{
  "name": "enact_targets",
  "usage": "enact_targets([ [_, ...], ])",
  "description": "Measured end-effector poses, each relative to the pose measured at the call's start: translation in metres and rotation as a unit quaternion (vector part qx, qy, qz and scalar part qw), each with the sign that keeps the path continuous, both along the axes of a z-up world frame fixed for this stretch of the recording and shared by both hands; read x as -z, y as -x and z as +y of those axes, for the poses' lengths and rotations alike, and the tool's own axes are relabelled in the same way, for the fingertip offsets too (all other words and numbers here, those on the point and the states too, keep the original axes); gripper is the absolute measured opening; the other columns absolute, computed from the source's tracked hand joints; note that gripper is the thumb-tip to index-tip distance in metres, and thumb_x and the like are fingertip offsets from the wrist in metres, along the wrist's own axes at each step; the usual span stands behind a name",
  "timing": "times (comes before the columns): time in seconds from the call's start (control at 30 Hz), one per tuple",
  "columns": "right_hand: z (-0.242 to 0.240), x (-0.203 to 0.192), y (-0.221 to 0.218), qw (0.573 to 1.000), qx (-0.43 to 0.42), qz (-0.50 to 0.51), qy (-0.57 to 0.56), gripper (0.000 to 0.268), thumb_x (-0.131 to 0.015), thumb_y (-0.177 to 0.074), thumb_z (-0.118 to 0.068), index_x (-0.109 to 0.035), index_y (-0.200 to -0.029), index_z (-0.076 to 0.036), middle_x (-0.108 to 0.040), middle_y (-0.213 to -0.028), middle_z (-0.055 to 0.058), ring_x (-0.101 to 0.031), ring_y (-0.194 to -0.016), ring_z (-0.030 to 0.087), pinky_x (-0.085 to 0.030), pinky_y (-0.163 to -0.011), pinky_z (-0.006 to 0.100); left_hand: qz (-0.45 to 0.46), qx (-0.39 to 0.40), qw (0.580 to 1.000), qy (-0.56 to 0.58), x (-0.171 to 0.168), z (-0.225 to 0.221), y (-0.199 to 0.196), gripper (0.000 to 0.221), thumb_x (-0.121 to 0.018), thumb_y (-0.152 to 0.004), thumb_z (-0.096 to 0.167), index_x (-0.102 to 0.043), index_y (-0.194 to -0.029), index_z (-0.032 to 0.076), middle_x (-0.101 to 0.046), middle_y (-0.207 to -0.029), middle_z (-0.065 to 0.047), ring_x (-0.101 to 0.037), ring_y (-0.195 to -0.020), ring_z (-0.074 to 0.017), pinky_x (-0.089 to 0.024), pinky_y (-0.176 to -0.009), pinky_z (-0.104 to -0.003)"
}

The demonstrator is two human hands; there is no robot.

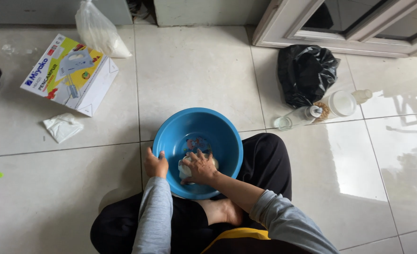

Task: A person sitting on the floor is kneading a large piece of white dough inside a blue plastic bowl using both hands.

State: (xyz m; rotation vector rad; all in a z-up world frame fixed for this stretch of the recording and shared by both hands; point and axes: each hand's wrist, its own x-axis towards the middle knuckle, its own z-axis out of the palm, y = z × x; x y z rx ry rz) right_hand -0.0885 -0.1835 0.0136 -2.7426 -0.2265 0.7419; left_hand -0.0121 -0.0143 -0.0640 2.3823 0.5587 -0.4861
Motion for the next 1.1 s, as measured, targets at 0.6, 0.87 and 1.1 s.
enact_targets([
  [0.6, 0.005, 0.07, -0.116, 0.979, 0.188, -0.068, -0.043, 0.048, -0.051, -0.095, -0.072, -0.069, -0.11, -0.03, -0.072, -0.109, 0.001, -0.071, -0.109, 0.027, -0.051, -0.096, 0.051, -0.006, 0.017, 0.999, -0.03, -0.023, 0.001, -0.005, 0.061, -0.063, -0.099, 0.023, -0.043, -0.153, 0.004, -0.067, -0.13, -0.026, -0.065, -0.121, -0.0413, -0.056, -0.099, -0.052],
  [0.87, -0.026, 0.079, -0.068, 0.94, 0.16, 0.191, -0.232, 0.08, -0.037, -0.09, -0.09, -0.061, -0.141, -0.033, -0.056, -0.152, 0.008, -0.048, -0.144, 0.038, -0.035, -0.122, 0.056, 0.009, 0.024, 1.0, -0.006, -0.037, 0.03, 0.016, 0.06, -0.058, -0.104, 0.029, -0.039, -0.155, 0.005, -0.065, -0.135, -0.021, -0.063, -0.126, -0.0364, -0.055, -0.102, -0.05],
  [1.1, -0.028, -0.032, 0.019, 0.99, -0.071, -0.023, -0.121, 0.035, -0.042, -0.111, -0.036, -0.067, -0.135, -0.032, -0.056, -0.152, 0.002, -0.043, -0.145, 0.041, -0.027, -0.11, 0.079, 0.015, 0.012, 1.0, 0.004, -0.031, 0.032, 0.018, 0.059, -0.057, -0.104, 0.031, -0.037, -0.156, 0.011, -0.067, -0.134, -0.014, -0.064, -0.126, -0.0303, -0.056, -0.103, -0.047],
])
